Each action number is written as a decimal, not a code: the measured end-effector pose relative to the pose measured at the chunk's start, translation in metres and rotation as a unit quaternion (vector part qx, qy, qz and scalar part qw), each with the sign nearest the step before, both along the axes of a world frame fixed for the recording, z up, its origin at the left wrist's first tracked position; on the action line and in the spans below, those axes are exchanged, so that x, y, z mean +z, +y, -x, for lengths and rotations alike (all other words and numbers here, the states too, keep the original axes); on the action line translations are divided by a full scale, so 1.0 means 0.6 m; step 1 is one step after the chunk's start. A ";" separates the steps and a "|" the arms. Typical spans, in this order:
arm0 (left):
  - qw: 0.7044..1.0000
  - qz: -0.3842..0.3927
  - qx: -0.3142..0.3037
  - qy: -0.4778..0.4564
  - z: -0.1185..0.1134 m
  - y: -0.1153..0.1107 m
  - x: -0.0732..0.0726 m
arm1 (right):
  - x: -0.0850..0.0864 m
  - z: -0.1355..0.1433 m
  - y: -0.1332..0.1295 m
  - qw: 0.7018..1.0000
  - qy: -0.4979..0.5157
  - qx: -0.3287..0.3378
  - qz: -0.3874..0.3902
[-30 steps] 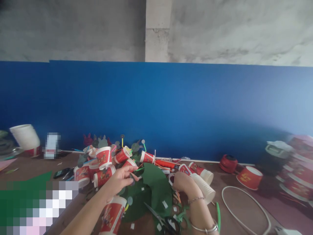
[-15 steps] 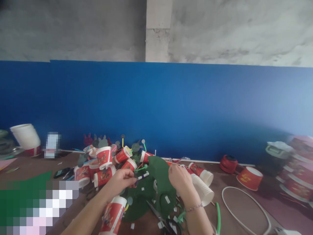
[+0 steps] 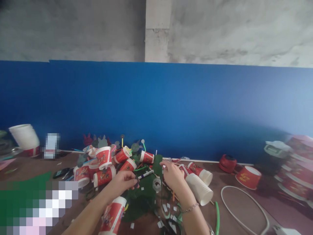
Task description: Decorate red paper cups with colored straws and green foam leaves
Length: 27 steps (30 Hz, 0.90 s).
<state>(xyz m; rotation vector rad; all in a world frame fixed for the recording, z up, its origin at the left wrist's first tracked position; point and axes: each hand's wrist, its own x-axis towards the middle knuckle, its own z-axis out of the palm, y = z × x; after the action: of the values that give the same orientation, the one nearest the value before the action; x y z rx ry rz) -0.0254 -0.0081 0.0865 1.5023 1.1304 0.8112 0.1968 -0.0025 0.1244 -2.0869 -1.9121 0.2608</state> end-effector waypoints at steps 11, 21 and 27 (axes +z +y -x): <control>1.000 -0.027 -0.001 0.002 -0.004 -0.005 0.009 | 0.003 -0.034 0.013 0.991 -0.055 -0.119 -0.018; 1.000 -0.029 0.005 0.005 -0.006 -0.005 0.003 | -0.007 -0.066 0.020 0.996 -0.035 -0.076 0.013; 1.000 -0.030 0.000 0.002 -0.007 -0.006 0.004 | -0.024 -0.071 0.032 0.998 -0.003 -0.050 0.030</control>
<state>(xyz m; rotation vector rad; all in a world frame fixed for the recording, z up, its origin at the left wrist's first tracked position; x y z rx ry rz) -0.0212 -0.0115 0.0886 1.5543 1.1166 0.8494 0.2392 0.0166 0.1100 -2.2163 -1.8176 0.2928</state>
